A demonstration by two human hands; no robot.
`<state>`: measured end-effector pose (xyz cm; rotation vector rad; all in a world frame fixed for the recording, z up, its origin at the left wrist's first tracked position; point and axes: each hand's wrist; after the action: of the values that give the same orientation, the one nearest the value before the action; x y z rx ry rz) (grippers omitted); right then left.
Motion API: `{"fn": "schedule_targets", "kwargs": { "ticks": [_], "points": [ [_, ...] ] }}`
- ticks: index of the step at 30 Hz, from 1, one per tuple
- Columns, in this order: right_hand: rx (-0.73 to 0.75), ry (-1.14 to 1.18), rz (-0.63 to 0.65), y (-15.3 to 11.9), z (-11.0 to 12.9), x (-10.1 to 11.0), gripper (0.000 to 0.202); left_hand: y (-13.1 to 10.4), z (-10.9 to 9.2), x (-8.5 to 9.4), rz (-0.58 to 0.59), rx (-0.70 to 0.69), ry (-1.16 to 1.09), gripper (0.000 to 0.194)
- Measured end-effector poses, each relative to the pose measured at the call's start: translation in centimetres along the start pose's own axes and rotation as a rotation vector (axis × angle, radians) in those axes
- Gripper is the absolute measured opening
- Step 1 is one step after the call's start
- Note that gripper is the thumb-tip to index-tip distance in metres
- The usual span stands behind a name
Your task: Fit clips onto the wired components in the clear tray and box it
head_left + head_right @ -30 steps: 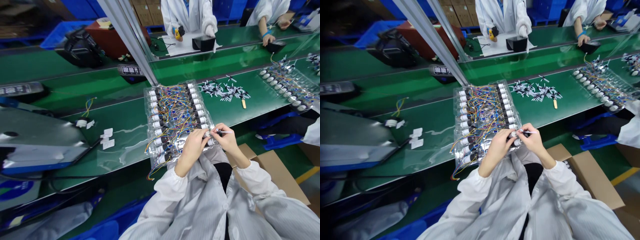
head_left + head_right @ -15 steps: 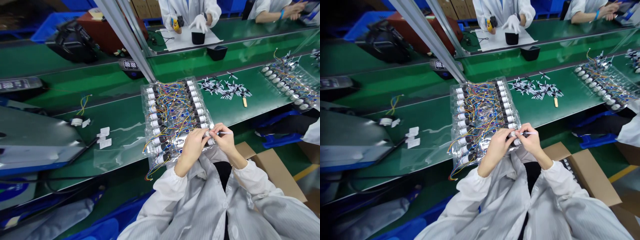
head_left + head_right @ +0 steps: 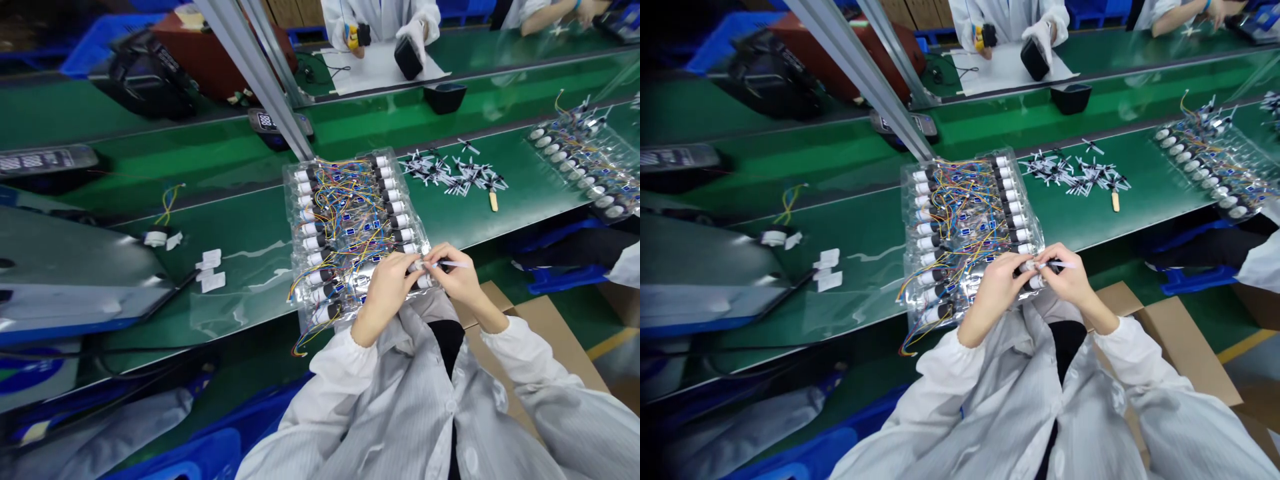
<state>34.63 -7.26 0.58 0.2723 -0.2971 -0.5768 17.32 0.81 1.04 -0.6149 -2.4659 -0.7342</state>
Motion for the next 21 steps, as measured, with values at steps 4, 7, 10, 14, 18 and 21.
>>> {"fn": "schedule_targets", "kwargs": {
  "ticks": [4,7,10,14,18,21],
  "points": [
    [0.042,-0.016,0.023,0.3,-0.1,0.3,0.011,0.0,-0.1,0.0,0.008,-0.021,0.009,0.026],
    [0.038,-0.017,0.027,0.4,-0.3,0.0,0.013,-0.1,0.0,0.0,0.014,-0.007,0.013,0.024],
    [0.021,-0.02,0.032,0.4,-0.5,-0.3,0.016,-0.2,0.1,-0.1,0.016,-0.001,0.018,0.022],
    [0.034,0.0,0.023,0.5,-0.9,-0.3,0.017,-0.1,0.1,0.0,0.006,-0.002,0.008,0.023],
    [0.037,-0.003,0.055,0.6,-0.8,0.2,0.018,0.0,0.1,0.0,0.01,0.023,-0.005,0.025],
    [0.076,-0.036,0.094,0.7,-0.3,0.4,0.016,0.0,0.2,-0.1,0.011,0.013,-0.002,0.026]
  ]
}}
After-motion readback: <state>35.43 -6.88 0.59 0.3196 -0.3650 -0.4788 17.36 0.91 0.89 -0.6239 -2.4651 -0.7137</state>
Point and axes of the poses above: each hand's wrist, its own y-axis towards the middle knuckle, its own x-axis out of the back of the hand, z = x × y, and after that the axes turned 13 degrees about -z, right-handed
